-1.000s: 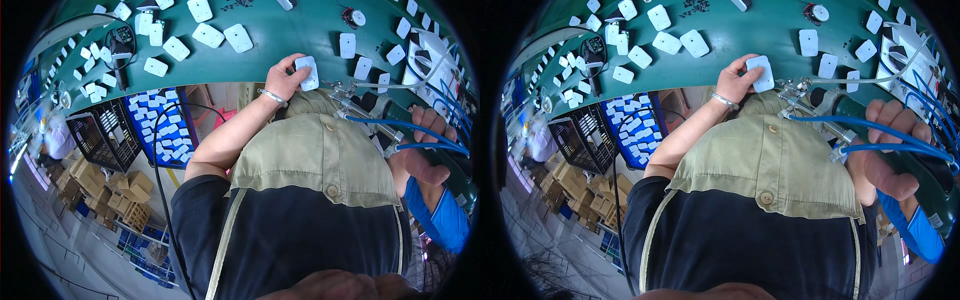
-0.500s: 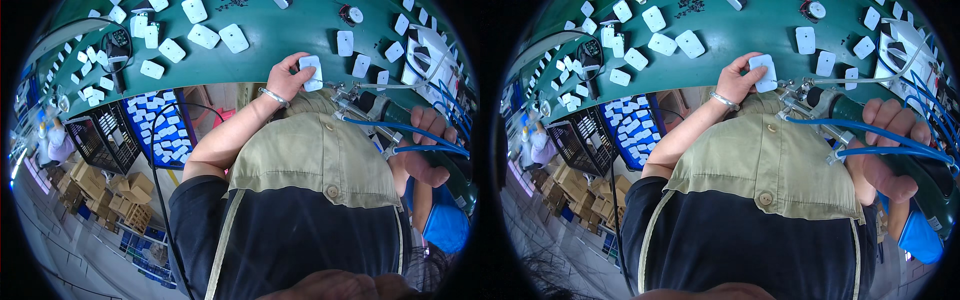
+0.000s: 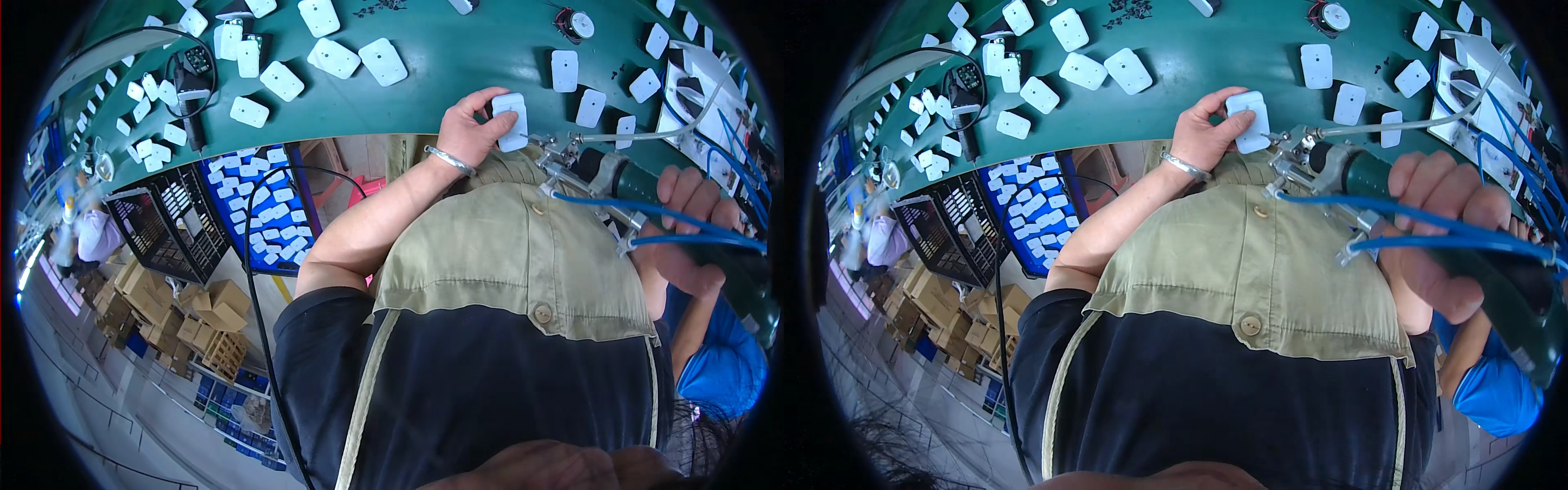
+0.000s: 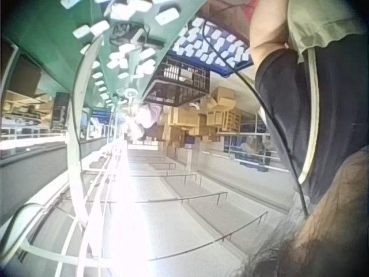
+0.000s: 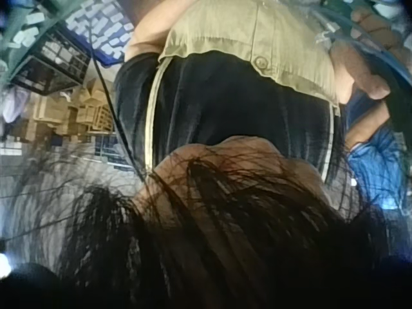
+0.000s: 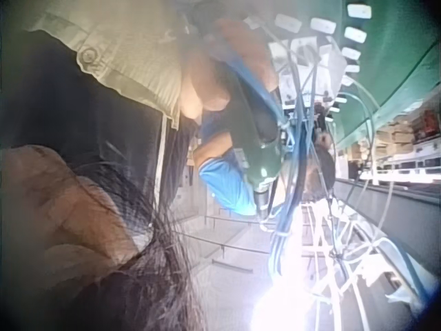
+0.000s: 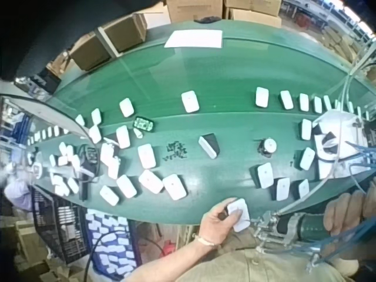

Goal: Assembling small electronic components into plastic housings using a pneumatic screwdriver.

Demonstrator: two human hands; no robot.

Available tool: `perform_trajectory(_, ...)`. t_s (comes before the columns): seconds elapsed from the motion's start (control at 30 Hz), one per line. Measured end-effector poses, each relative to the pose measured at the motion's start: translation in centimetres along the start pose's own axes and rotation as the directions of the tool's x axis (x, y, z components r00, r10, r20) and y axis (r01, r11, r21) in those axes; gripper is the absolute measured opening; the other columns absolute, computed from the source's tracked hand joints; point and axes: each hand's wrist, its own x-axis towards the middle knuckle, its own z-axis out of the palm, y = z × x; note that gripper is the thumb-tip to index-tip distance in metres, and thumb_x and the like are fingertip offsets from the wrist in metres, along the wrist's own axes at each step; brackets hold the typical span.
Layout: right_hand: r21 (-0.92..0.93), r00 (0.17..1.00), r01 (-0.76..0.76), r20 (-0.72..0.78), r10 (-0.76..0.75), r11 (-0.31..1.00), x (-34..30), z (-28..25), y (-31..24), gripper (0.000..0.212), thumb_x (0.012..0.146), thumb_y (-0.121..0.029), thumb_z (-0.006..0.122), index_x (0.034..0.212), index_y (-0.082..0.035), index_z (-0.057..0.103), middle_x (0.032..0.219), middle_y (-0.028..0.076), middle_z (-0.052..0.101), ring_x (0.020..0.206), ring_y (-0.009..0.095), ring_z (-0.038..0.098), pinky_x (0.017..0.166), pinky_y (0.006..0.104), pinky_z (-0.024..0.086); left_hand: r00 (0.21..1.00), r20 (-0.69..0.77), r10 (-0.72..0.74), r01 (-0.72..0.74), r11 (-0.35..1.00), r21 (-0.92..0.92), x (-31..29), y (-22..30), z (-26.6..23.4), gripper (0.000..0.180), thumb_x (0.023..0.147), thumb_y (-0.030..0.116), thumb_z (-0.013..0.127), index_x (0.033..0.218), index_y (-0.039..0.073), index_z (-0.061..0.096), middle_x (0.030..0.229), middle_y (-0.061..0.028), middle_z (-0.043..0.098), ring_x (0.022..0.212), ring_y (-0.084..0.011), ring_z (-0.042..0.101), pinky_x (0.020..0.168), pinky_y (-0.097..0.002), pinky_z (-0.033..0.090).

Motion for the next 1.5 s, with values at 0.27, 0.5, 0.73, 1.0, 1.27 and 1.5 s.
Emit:
perform_trajectory(0.27, -0.18, 0.991, -0.001, -0.132, -0.023, 0.984, -0.5, -1.7, -1.8, 0.052, 0.064, -0.054, 0.059, 0.092, -0.013, 0.046, 0.066, -0.002, 0.042, 0.06, 0.011, 0.035, 0.061, 0.027, 0.026, 0.996, -0.085, 0.032, -0.026, 0.997, 0.07, 1.2, -2.4, -3.1, 0.032, 0.077, 0.014, 0.06, 0.108, 0.009, 0.051, 0.086, -0.0005, 0.053, 0.076, -0.0093, 0.054, 0.06, -0.0239, 0.049)
perform_trajectory(0.5, -0.069, 0.989, -0.003, -0.151, -0.008, 0.998, 0.3, 0.4, -1.6, 0.05, 0.062, -0.052, 0.064, 0.088, -0.013, 0.046, 0.065, -0.003, 0.043, 0.058, 0.009, 0.035, 0.057, 0.0255, 0.026, 0.994, 0.107, -0.025, 0.041, 0.988, -0.15, 0.6, -0.1, -0.1, 0.036, 0.079, 0.017, 0.057, 0.112, 0.006, 0.047, 0.082, -0.0025, 0.045, 0.073, -0.0115, 0.054, 0.058, -0.0258, 0.053)
perform_trajectory(0.73, -0.033, 0.993, -0.012, -0.118, 0.008, 0.999, 0.1, 0.7, -1.0, 0.055, 0.061, -0.053, 0.066, 0.089, -0.013, 0.043, 0.064, -0.001, 0.041, 0.056, 0.01, 0.035, 0.056, 0.0267, 0.026, 0.99, 0.141, -0.01, 0.026, 0.993, -0.113, 0.3, -0.7, -0.2, 0.037, 0.079, 0.019, 0.058, 0.111, 0.006, 0.048, 0.081, -0.0027, 0.045, 0.07, -0.0105, 0.054, 0.057, -0.024, 0.053)
perform_trajectory(1.0, -0.035, 0.999, -0.035, -0.035, 0.033, 0.999, 0.3, 0.6, -2.2, 0.052, 0.061, -0.05, 0.069, 0.089, -0.014, 0.042, 0.066, 0.0, 0.04, 0.059, 0.012, 0.036, 0.057, 0.0288, 0.027, 0.984, 0.179, 0.004, 0.025, 0.987, -0.158, 0.1, -0.1, 0.6, 0.038, 0.079, 0.018, 0.059, 0.112, 0.006, 0.047, 0.08, -0.002, 0.045, 0.069, -0.0112, 0.055, 0.056, -0.0239, 0.053)
perform_trajectory(1.27, -0.037, 0.997, 0.011, -0.074, -0.013, 0.999, -0.1, 0.6, -0.6, 0.049, 0.063, -0.05, 0.067, 0.082, -0.015, 0.04, 0.068, -0.001, 0.042, 0.061, 0.012, 0.038, 0.056, 0.0261, 0.029, 0.987, 0.157, -0.035, 0.063, 0.982, -0.18, 0.3, -0.2, -0.1, 0.034, 0.079, 0.015, 0.059, 0.11, 0.007, 0.048, 0.081, -0.0006, 0.046, 0.073, -0.0122, 0.056, 0.059, -0.0261, 0.053)
perform_trajectory(1.5, -0.053, 0.957, 0.064, -0.281, -0.077, 0.997, -1.1, 1.1, -1.4, 0.051, 0.062, -0.049, 0.068, 0.082, -0.012, 0.039, 0.064, 0.0, 0.042, 0.055, 0.012, 0.036, 0.052, 0.0271, 0.03, 0.999, -0.043, -0.014, 0.008, 0.991, -0.133, 2.4, -0.1, -1.5, 0.028, 0.077, 0.011, 0.058, 0.104, 0.006, 0.052, 0.077, -0.0002, 0.051, 0.067, -0.0101, 0.056, 0.053, -0.0247, 0.051)
